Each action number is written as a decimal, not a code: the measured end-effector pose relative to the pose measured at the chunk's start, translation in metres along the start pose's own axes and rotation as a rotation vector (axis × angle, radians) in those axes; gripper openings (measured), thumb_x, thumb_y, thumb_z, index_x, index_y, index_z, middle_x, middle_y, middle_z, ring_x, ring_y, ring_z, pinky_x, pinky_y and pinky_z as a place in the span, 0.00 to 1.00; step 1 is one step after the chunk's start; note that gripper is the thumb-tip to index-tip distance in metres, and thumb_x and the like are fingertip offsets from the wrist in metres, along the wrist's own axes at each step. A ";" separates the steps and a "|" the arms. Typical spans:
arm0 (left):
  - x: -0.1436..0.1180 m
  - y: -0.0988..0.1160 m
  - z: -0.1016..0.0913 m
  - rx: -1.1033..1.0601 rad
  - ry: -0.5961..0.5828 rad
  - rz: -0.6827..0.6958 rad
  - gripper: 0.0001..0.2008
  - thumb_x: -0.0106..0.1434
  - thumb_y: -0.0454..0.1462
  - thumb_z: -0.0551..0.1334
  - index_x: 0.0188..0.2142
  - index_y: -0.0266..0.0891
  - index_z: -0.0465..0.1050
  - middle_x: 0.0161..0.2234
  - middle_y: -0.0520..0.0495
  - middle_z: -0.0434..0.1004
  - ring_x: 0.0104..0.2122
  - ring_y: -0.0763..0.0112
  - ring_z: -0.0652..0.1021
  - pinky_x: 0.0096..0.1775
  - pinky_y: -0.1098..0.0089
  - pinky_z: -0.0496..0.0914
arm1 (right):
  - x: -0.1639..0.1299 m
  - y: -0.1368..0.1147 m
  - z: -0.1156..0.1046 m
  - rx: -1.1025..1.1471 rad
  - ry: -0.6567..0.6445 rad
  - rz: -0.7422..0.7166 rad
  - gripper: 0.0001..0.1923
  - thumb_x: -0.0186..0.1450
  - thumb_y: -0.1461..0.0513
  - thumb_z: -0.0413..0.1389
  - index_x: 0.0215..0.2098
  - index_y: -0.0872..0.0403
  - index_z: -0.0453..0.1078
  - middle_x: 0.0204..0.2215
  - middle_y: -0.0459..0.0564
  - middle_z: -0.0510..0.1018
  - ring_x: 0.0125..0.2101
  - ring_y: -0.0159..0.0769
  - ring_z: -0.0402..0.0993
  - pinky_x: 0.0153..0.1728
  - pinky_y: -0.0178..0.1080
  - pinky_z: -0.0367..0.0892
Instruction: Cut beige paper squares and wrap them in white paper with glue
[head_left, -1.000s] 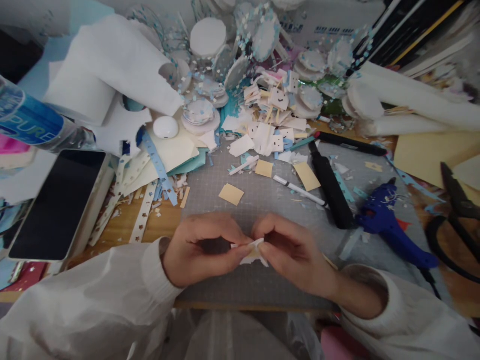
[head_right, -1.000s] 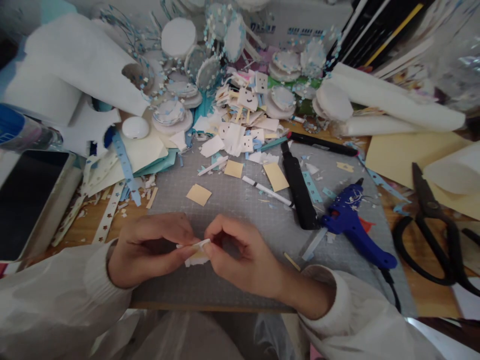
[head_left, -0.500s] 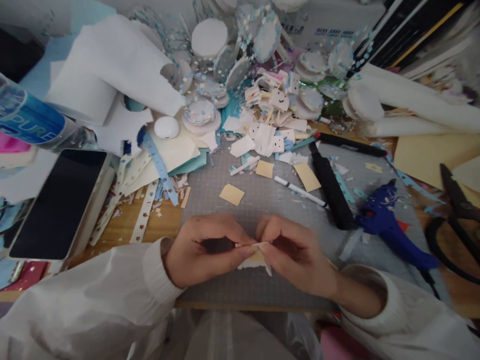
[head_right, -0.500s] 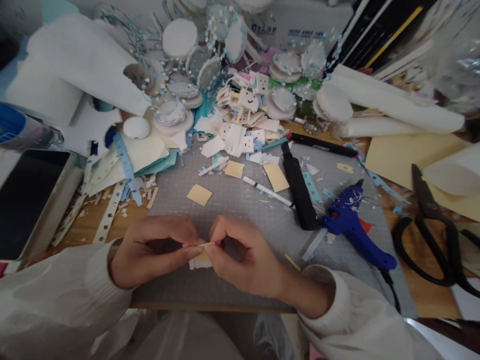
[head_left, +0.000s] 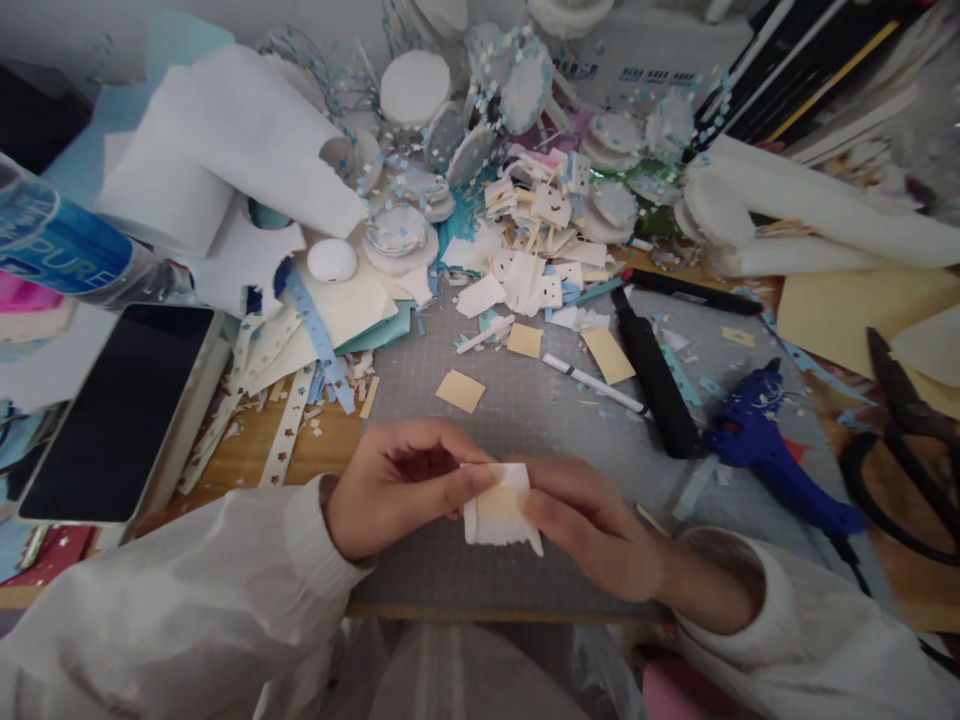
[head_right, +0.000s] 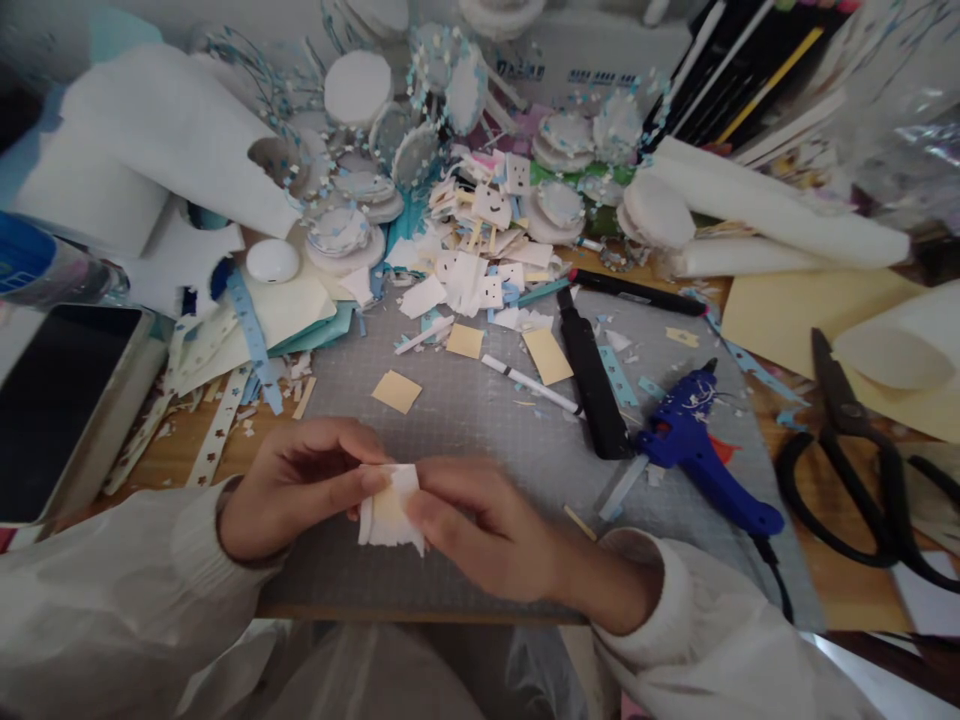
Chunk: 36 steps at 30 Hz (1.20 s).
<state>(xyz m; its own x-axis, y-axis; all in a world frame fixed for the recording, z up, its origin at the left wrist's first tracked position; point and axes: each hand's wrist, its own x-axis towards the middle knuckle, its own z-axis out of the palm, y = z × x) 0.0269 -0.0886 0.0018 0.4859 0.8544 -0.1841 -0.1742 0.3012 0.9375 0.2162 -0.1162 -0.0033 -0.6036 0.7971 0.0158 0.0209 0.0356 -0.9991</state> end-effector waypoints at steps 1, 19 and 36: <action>0.000 0.000 0.000 0.002 -0.001 0.003 0.06 0.54 0.34 0.69 0.25 0.34 0.74 0.20 0.51 0.75 0.16 0.80 0.71 0.18 0.81 0.67 | 0.000 0.000 0.001 -0.013 -0.002 -0.009 0.16 0.71 0.60 0.42 0.30 0.54 0.67 0.25 0.45 0.69 0.26 0.28 0.64 0.27 0.33 0.60; 0.001 -0.001 -0.003 0.210 -0.077 0.126 0.05 0.56 0.34 0.66 0.27 0.34 0.73 0.23 0.50 0.72 0.23 0.77 0.71 0.25 0.78 0.68 | 0.003 0.004 0.006 -0.220 0.060 -0.030 0.18 0.65 0.62 0.51 0.19 0.53 0.51 0.16 0.39 0.55 0.18 0.23 0.51 0.20 0.31 0.49; 0.002 0.000 -0.004 0.150 0.081 0.106 0.03 0.56 0.30 0.65 0.26 0.35 0.75 0.22 0.51 0.75 0.23 0.78 0.73 0.27 0.79 0.69 | 0.001 0.007 0.006 -0.044 0.339 -0.069 0.05 0.66 0.65 0.51 0.32 0.51 0.62 0.28 0.43 0.65 0.29 0.28 0.62 0.30 0.31 0.61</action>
<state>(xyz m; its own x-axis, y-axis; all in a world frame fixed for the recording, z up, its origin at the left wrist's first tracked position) 0.0246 -0.0853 0.0001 0.4001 0.9110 -0.0999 -0.0884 0.1469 0.9852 0.2114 -0.1188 -0.0102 -0.3060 0.9465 0.1025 0.0282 0.1166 -0.9928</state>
